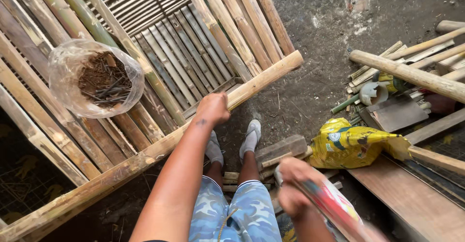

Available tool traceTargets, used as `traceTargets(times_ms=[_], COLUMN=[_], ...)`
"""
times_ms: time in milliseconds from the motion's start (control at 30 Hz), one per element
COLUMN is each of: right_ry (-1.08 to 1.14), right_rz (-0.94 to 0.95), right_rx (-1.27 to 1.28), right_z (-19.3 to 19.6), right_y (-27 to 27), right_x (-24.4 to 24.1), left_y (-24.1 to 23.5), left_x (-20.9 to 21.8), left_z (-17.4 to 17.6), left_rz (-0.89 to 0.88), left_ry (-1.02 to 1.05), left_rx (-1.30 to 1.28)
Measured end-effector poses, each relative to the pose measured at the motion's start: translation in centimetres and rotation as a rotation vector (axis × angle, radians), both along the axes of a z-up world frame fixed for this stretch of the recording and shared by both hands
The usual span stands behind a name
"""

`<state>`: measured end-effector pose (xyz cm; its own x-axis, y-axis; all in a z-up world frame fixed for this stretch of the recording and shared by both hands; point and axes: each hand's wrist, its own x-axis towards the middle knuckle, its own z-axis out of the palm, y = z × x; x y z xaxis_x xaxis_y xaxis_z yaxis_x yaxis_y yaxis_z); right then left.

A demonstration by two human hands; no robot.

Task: The person repeatedly picks nails from a plastic bag and hammers them into a bamboo frame using a claw hammer. The person also briefly handles a small container of nails and a plastic bag containing a green object.

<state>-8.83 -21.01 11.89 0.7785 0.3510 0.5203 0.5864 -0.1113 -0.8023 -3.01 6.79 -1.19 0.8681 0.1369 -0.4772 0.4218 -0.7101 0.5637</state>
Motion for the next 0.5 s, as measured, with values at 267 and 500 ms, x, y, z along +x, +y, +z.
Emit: traceTargets(times_ms=[267,500], right_ry=[0.838,0.863], right_rz=[-0.108,-0.211], right_rx=[0.094,-0.700], right_z=[-6.7,-10.7], right_y=[-1.3,-1.9], right_x=[0.1,0.5], left_y=[0.3,-0.4], left_x=[0.1,0.3], left_z=[0.2,0.5], left_rz=[0.028,-0.013], left_ry=[0.026,0.029], left_rx=[0.025,0.108])
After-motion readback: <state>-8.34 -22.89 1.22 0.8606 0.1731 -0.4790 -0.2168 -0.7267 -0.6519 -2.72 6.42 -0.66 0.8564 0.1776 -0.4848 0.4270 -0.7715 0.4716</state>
